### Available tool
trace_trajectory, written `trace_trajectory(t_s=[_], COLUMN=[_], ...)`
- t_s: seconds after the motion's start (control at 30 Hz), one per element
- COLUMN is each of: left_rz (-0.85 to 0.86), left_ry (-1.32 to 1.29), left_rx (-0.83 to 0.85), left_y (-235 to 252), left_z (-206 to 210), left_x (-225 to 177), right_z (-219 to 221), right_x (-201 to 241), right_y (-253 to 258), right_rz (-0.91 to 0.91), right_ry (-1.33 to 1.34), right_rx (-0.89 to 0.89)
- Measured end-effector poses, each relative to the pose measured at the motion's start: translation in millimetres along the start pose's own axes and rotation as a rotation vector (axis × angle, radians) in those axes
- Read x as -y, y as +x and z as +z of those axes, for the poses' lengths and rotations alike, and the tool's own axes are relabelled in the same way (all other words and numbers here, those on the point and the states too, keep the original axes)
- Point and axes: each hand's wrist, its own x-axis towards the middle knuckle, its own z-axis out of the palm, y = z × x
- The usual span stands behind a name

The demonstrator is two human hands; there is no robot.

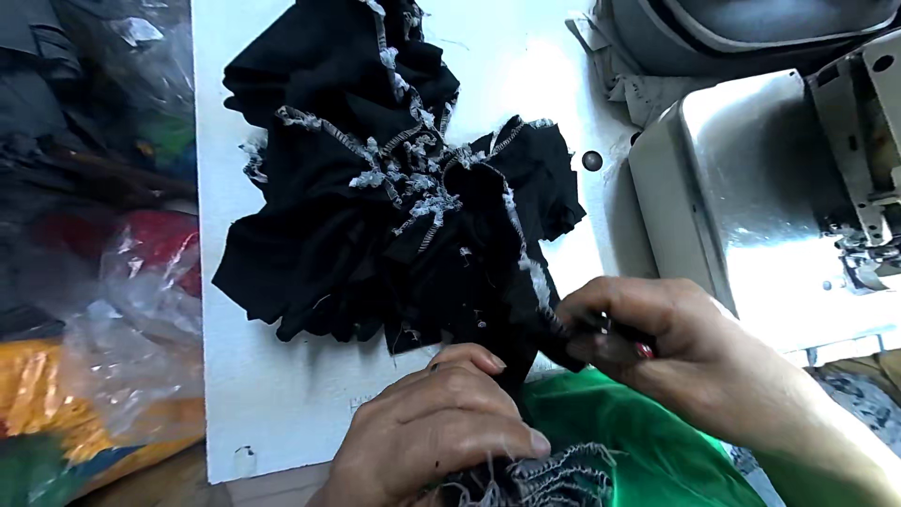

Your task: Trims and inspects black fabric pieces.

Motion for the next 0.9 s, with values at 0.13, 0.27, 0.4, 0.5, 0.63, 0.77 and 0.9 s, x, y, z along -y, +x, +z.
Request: trace_trajectory(t_s=[0.13,0.27,0.4,0.5,0.63,0.77,0.9], left_rz=[-0.061,-0.195,-0.332,-0.430,-0.339,-0.219,-0.191], left_ry=[0.057,-0.014,-0.191,-0.261,-0.104,0.034,-0.043], left_rx=[-0.024,-0.119,-0.191,-0.179,-0.060,-0.075,-0.133], left_y=[6.7,4.9,3.6,1.0,-0.7,-0.3,-0.3], left_z=[10.6,22.7,29.4,28.1,17.4,13.7,15.6], left_x=[1.3,3.4,3.8,4.3,9.5,13.1,15.7], right_z=[7.4,8.8,10.1,10.7,11.3,8.6,-3.7], right_x=[0.3,0.1,-1.3,-1.1,-0.7,-0.9,-5.7], right_y=[-7.2,-13.3,-16.9,-17.6,-16.4,-16.3,-21.4], right_rz=[-0.051,-0.055,-0.097,-0.107,-0.136,-0.115,-0.027], right_ry=[0.047,0.037,-0.040,-0.073,0.008,0.026,-0.009], right_rx=[0.037,0.028,0.019,0.029,0.071,0.072,-0.006])
